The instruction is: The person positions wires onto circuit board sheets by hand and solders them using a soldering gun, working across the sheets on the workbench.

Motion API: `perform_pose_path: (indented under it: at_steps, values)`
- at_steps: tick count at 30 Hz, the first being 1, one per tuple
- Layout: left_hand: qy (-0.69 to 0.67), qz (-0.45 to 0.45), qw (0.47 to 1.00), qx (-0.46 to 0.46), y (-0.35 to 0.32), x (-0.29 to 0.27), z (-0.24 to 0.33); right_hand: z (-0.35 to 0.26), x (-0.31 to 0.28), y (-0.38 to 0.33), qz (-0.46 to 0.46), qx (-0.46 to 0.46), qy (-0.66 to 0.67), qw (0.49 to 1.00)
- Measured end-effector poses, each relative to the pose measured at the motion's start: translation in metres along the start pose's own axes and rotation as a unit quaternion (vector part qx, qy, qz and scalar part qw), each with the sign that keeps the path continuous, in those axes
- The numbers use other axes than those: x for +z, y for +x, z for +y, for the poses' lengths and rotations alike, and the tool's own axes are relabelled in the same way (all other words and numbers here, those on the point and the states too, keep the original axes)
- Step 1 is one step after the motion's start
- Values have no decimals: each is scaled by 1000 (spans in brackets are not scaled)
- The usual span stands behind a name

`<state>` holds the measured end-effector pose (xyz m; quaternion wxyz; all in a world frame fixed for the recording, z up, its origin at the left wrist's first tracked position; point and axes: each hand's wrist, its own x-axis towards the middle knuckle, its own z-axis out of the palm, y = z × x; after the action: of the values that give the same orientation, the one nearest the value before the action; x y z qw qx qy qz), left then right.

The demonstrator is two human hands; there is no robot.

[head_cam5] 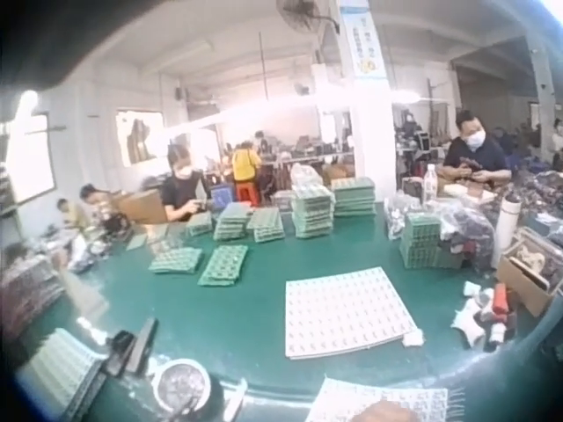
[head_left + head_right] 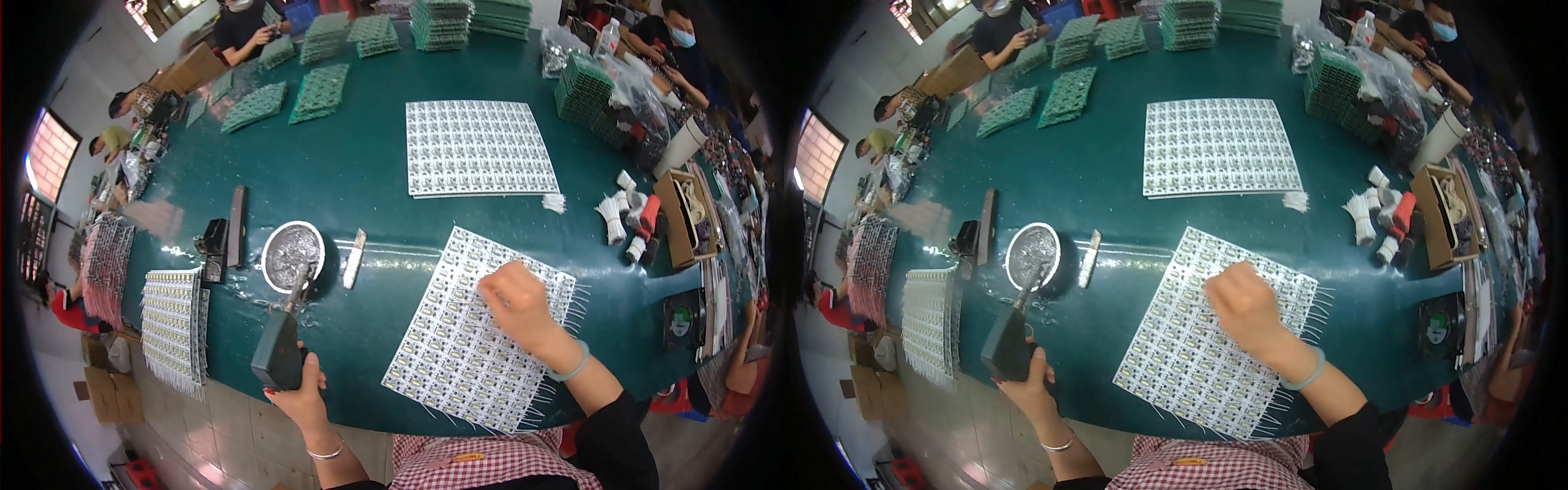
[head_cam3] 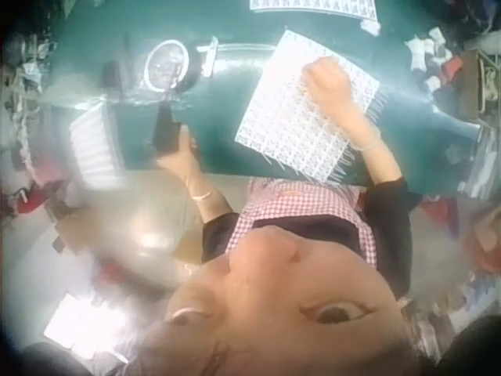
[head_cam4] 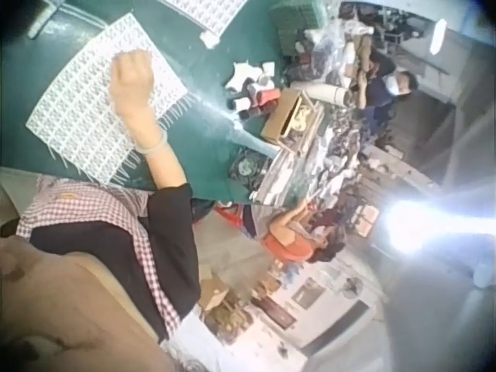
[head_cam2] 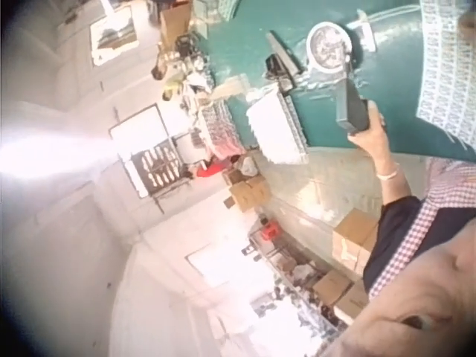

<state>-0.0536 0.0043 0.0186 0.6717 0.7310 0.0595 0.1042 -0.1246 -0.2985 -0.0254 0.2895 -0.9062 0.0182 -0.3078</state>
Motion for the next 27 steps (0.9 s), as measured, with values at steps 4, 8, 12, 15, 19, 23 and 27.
perform_pose_path:
  at_steps: [4, 8, 12, 15, 19, 23, 27]
  values:
    - [-53, -5, 998, -20, -6, 8, 8, 64, -46, 15, 73, 51, -100, 991]
    - [-57, 17, 998, -17, -10, 11, 6, 119, -62, 18, 102, 65, -191, 974]
    - [-45, -13, 998, -51, -13, -6, 5, 138, -59, 26, 88, 68, -211, 971]
    - [-22, -7, 999, -27, -14, 2, -3, 148, -56, 26, 75, 53, -221, 971]
    - [5, -19, 1000, -14, -14, -11, -13, 154, -56, 24, 72, 39, -254, 964]
    - [-6, -9, 999, -36, -23, -11, -7, 167, -49, 20, 73, -2, -338, 938]
    - [-6, -15, 998, -59, -20, -22, -18, 168, -44, 28, 56, -23, -373, 926]
